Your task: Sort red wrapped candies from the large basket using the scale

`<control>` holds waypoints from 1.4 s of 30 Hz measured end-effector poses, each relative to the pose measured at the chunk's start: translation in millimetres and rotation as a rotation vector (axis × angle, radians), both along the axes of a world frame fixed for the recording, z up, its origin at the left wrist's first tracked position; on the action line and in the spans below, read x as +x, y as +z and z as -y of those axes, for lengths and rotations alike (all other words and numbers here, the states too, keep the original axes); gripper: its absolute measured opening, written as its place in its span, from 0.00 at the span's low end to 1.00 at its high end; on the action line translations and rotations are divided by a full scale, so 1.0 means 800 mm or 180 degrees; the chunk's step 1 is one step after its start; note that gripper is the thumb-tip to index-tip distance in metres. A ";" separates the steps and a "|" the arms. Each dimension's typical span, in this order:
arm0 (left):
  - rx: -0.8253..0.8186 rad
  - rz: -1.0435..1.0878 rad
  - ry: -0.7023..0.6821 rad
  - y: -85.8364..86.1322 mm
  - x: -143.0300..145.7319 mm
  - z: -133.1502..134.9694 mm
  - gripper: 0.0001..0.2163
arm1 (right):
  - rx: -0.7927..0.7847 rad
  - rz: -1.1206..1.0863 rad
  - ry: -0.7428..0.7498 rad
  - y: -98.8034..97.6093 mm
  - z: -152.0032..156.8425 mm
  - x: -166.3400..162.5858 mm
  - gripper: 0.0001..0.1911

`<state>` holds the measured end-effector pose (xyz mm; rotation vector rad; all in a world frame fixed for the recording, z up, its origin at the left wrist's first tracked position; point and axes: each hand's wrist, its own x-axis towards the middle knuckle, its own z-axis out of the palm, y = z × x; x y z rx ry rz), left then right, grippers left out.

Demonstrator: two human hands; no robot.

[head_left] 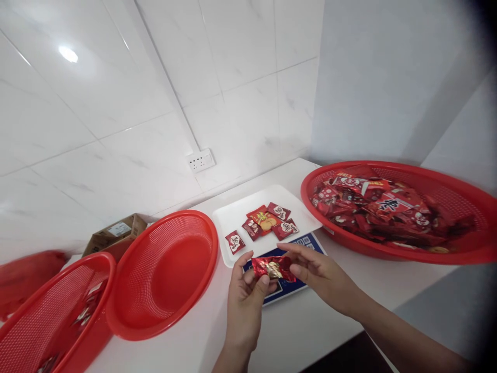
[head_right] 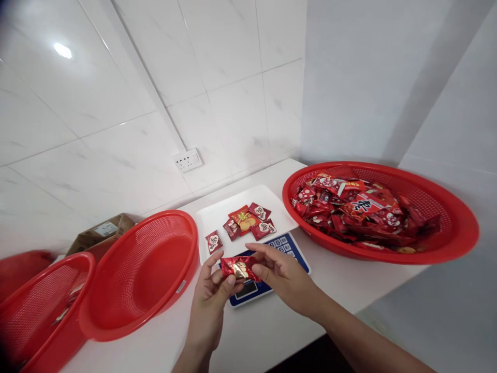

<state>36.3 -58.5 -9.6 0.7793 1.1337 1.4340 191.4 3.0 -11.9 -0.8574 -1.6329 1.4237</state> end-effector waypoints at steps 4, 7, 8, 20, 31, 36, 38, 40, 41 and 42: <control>-0.0056 0.0026 0.0054 0.001 0.004 -0.001 0.24 | -0.0296 0.0201 0.0240 -0.002 -0.002 -0.003 0.12; -0.0075 0.0036 0.0047 0.001 0.006 -0.002 0.21 | -0.0375 0.0301 0.0227 -0.003 -0.005 -0.004 0.11; -0.0074 0.0023 0.0025 0.002 0.006 -0.002 0.19 | -0.0410 0.0306 0.0220 -0.003 -0.005 -0.004 0.12; -0.0069 -0.0809 -0.0305 0.000 -0.001 -0.004 0.12 | -0.0456 0.0260 0.0342 0.000 0.000 -0.003 0.10; -0.0017 -0.0463 -0.0256 -0.008 0.004 -0.005 0.13 | -0.0907 -0.0136 0.0299 0.000 -0.006 -0.007 0.16; 0.0054 -0.0690 0.0005 -0.008 0.001 -0.007 0.15 | -0.0496 0.0180 0.0351 0.007 -0.011 -0.005 0.13; 0.0176 -0.0782 0.0052 -0.010 -0.002 -0.008 0.16 | -0.0257 0.0379 0.0353 0.014 -0.018 -0.004 0.12; 0.0287 -0.0863 0.0117 -0.013 -0.007 -0.007 0.16 | -0.0054 0.0520 0.0310 0.025 -0.030 -0.003 0.11; 0.0325 -0.0898 0.0149 -0.014 -0.010 -0.006 0.16 | 0.0036 0.0547 0.0252 0.031 -0.040 -0.002 0.11; 0.0361 -0.0930 0.0192 -0.016 -0.013 -0.005 0.16 | 0.0116 0.0558 0.0173 0.038 -0.052 -0.001 0.11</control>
